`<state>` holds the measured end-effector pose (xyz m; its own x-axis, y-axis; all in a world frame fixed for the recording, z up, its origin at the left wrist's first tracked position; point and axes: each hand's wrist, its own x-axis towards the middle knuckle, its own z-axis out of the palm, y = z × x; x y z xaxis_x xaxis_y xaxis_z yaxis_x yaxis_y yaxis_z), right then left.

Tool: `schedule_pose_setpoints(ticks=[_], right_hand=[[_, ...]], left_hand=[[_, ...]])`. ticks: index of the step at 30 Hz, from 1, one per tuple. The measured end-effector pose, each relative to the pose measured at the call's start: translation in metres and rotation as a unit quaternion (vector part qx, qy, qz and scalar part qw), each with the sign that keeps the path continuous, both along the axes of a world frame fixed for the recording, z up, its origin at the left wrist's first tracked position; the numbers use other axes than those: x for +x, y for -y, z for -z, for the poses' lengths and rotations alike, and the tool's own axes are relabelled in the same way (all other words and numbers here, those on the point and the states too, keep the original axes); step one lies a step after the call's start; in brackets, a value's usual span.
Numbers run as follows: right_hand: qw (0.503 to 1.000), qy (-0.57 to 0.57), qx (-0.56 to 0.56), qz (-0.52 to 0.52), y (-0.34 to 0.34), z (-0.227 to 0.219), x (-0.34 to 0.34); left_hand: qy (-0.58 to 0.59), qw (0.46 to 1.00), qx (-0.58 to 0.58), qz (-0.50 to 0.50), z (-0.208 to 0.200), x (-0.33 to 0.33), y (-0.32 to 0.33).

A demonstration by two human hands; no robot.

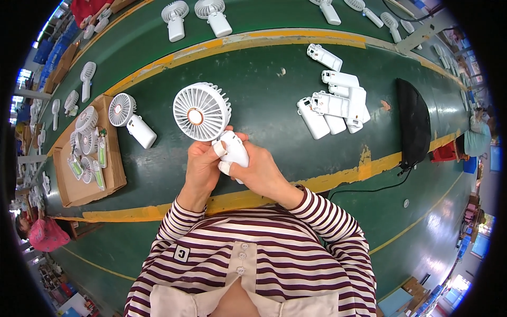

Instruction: The person assembles portable electric fans by fitting the internal wiring and circuit boards into the handle casings, snapping the back covers closed by hand, and placing the assembled fans onto a conveyor belt.

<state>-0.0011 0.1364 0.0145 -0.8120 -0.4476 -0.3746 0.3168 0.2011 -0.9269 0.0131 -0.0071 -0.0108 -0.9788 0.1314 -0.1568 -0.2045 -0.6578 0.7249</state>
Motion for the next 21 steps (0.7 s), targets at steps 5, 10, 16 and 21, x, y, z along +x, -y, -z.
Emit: schedule_pose_setpoints(ticks=[5, 10, 16, 21], right_hand=[[1.0, 0.02, -0.023, 0.006, -0.004, 0.0, 0.001], [0.997, 0.036, -0.067, 0.029, -0.007, 0.004, -0.002], [0.988, 0.093, -0.12, 0.027, -0.006, 0.002, -0.014], [0.983, 0.107, -0.151, -0.018, -0.003, 0.008, -0.025]], left_hand=[[0.002, 0.999, -0.026, 0.019, -0.002, 0.0, -0.005], [0.001, 0.998, -0.055, 0.013, 0.001, -0.003, -0.011], [0.008, 0.999, -0.052, 0.004, 0.001, -0.011, -0.011], [0.069, 0.997, -0.043, 0.015, -0.016, -0.04, 0.008]])
